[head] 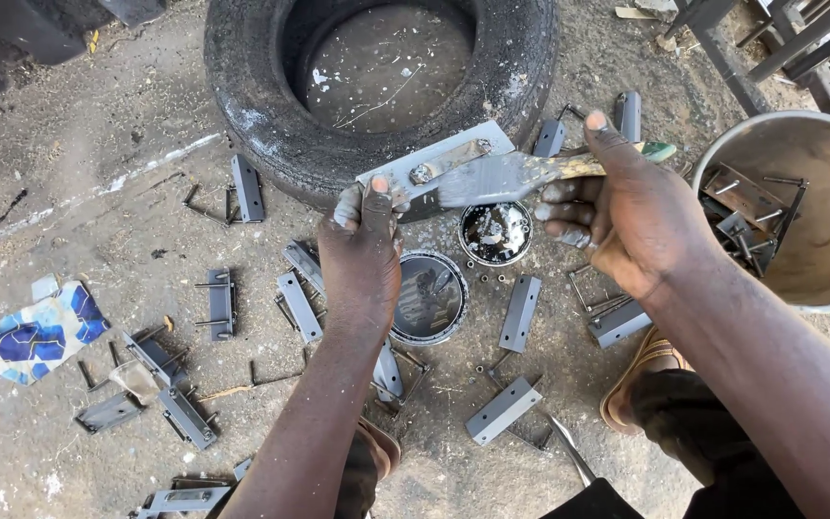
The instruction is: Painting small metal brackets with black paint using a paintbrush at a fabrication site.
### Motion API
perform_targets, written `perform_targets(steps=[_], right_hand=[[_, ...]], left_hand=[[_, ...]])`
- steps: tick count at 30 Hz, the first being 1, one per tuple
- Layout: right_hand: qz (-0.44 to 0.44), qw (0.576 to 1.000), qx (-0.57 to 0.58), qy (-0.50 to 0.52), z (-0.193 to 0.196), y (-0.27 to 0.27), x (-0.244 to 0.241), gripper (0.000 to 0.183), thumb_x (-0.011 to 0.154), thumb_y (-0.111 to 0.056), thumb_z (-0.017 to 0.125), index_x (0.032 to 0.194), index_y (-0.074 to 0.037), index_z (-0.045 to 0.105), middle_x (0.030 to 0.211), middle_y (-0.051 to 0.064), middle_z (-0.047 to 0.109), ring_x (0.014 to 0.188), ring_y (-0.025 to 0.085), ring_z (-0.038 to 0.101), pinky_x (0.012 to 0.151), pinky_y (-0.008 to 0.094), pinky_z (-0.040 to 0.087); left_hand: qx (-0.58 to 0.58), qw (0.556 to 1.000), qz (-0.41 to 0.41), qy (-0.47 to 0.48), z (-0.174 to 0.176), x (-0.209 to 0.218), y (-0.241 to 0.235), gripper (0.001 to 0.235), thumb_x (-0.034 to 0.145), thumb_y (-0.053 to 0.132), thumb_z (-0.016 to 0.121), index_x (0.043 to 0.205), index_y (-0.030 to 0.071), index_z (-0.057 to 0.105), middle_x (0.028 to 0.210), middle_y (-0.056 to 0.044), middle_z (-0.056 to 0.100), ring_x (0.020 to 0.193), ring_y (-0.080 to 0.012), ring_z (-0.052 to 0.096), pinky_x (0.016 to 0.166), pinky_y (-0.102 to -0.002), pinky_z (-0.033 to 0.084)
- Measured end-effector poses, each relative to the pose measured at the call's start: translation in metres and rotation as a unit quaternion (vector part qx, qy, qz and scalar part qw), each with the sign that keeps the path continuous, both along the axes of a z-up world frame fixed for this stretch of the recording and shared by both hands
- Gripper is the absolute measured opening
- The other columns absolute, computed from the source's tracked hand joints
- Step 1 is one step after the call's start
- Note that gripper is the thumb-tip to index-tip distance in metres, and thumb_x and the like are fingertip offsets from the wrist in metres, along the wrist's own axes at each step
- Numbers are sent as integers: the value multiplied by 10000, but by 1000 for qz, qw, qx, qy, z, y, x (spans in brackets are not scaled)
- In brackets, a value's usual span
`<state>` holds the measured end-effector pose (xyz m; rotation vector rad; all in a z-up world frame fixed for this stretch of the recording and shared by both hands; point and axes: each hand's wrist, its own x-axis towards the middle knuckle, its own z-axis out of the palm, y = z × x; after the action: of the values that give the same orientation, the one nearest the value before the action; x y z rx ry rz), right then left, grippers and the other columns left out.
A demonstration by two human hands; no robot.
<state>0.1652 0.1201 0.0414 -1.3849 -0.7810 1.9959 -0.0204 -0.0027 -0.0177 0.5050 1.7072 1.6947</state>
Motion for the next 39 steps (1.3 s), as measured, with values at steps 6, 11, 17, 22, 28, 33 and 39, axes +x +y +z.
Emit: perform_targets(steps=[6, 11, 17, 22, 28, 33, 39], right_hand=[[-98, 987, 24, -126, 20, 20, 9, 258, 1108, -368, 559, 1123, -112, 532, 846, 17, 614, 683, 145, 677, 606, 301, 648], [-67, 979, 138, -131, 10, 31, 22, 303, 1142, -404, 451, 1092, -110, 506, 898, -8, 497, 756, 111, 573, 671, 256, 632], [218, 840, 333, -369, 39, -12, -9, 185, 1116, -135, 537, 1247, -115, 666, 916, 78, 675, 467, 128, 383, 346, 284, 330], [361, 807, 288, -368, 34, -35, -32, 256, 961, -193, 674, 1206, -208, 744, 1272, -26, 665, 1214, 176, 678, 1145, 369, 558], [339, 795, 368, -344, 4, -36, -25, 98, 927, -229, 750, 1004, -168, 755, 1049, -46, 678, 920, 87, 651, 869, 254, 609], [228, 921, 201, -244, -46, -38, -6, 241, 1051, -186, 592, 1185, -9, 686, 967, 172, 616, 724, 229, 559, 660, 360, 496], [180, 972, 91, -122, -74, -52, -26, 440, 1029, -191, 614, 1394, 52, 572, 982, 133, 474, 746, 160, 477, 605, 326, 489]], left_hand=[[0, 1000, 15, -17, 11, -6, -4, 272, 1064, 331, 543, 838, 180, 554, 661, 66, 415, 599, -58, 353, 526, -276, 344], [41, 999, 19, -18, 5, -20, -4, 276, 1083, 260, 546, 820, 175, 555, 689, 73, 426, 634, -62, 331, 580, -285, 273], [-161, 980, -70, 94, 33, -16, -4, 269, 1068, 304, 523, 1029, 124, 720, 615, 36, 542, 440, -40, 337, 390, -238, 253], [-262, 938, -160, 162, 20, 0, 0, 318, 1098, 235, 509, 834, 96, 620, 600, -8, 558, 436, -100, 468, 361, -284, 369], [-266, 950, -143, 77, 18, 8, 4, 411, 1101, 260, 539, 711, 132, 517, 542, 8, 448, 420, -113, 407, 382, -306, 322], [-198, 977, -41, 62, 12, 1, -1, 320, 992, 229, 540, 724, 95, 651, 574, -25, 509, 561, -136, 474, 556, -316, 388], [-181, 983, 15, -21, 5, -3, 2, 332, 1001, 219, 535, 747, 72, 689, 592, -26, 502, 550, -142, 471, 540, -292, 375]])
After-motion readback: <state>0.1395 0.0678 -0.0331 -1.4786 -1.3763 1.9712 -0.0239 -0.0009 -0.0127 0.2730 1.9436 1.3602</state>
